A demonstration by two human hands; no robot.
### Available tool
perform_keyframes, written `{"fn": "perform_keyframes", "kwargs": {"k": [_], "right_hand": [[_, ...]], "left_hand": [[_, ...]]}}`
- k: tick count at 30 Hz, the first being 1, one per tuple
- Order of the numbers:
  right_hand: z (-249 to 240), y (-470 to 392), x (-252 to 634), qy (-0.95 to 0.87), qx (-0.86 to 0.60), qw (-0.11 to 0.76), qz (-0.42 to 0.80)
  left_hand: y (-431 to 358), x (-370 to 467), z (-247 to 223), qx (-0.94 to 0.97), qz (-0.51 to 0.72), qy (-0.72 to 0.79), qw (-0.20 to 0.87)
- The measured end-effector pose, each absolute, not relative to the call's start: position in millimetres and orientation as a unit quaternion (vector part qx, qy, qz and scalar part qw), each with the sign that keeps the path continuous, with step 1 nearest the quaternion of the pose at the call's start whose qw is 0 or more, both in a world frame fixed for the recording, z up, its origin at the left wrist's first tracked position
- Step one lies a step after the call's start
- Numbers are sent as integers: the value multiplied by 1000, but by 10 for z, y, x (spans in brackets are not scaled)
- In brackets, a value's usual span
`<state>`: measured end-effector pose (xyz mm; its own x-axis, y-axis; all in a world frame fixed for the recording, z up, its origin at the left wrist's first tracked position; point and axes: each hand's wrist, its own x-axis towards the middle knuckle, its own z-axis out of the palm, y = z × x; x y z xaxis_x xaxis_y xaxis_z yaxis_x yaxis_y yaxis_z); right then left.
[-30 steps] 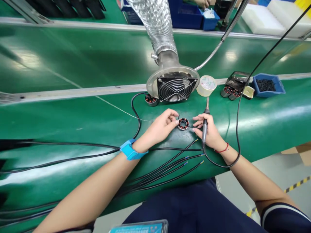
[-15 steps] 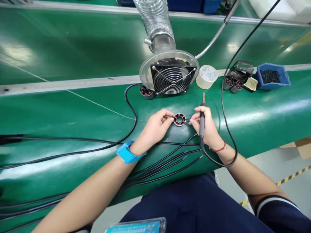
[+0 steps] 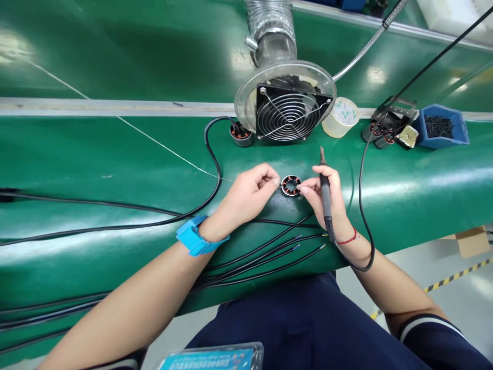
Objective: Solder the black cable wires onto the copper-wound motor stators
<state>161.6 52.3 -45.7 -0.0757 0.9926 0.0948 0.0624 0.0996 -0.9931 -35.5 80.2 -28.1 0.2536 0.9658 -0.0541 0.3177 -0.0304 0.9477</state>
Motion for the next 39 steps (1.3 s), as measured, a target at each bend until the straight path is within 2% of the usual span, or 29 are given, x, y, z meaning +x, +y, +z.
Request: {"fn": "perform_keyframes", "kwargs": {"k": [4,10,12,16,18,23,27,30,35,39], "right_hand": [[-419,630,1697,-599,-483,437,466],[-384,599,1697,-700,-501,370,350],[-387,586,1712,-700,-502,384,333],[-392,626,1772,-643,-524,471,301],[-390,665,1778,-622,-529,482,318],[-367,729,1699,-587,-502,451,447],[-369,757,1661,-570,-488,433,499],[-372,786,1630,-578,-494,417,499],[-348,773,1556,-622,-530,395,420],[-377,635,1619,-617,-532,421,400]], "left_hand": [[788,-423,-347,624,324,516,489],[852,-451,-383,618,299,517,511],[862,-457,-382,616,293,516,519],[878,-490,-390,620,274,513,526],[886,-509,-395,620,267,512,532],[906,-543,-373,620,261,491,553],[923,-572,-341,622,248,470,575],[933,-595,-337,630,231,461,580],[943,-631,-343,642,208,450,585],[956,-676,-322,636,182,448,601]]}}
